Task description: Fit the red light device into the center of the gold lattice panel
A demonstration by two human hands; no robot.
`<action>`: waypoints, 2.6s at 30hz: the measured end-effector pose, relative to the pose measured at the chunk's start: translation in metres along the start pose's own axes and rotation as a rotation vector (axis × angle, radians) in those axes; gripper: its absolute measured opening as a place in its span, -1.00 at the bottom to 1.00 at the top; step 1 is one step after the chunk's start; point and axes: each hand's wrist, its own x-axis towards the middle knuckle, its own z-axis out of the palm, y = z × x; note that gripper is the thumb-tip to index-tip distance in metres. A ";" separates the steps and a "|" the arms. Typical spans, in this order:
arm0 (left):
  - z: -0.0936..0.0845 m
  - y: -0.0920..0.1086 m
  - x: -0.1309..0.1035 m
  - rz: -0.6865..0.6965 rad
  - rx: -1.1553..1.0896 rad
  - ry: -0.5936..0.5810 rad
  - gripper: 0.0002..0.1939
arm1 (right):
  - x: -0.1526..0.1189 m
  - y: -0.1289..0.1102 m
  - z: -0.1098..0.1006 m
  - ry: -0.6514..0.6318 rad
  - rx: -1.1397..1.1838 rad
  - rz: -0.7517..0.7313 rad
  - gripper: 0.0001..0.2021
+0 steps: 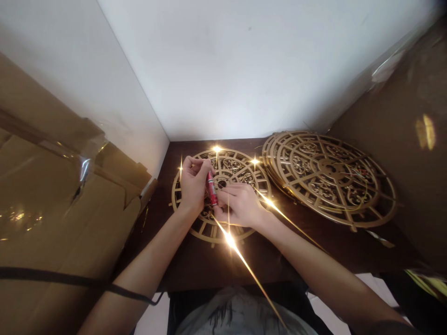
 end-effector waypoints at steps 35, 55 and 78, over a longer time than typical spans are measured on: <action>-0.001 -0.002 0.001 0.011 -0.004 0.011 -0.74 | 0.000 0.000 -0.001 -0.015 -0.001 -0.009 -0.76; 0.000 -0.001 0.002 -0.061 0.016 0.010 -0.78 | 0.002 -0.002 -0.005 -0.042 0.017 -0.086 -0.68; -0.003 -0.006 0.000 -0.095 0.060 -0.046 -0.77 | 0.000 -0.002 -0.007 -0.088 0.084 -0.067 -0.69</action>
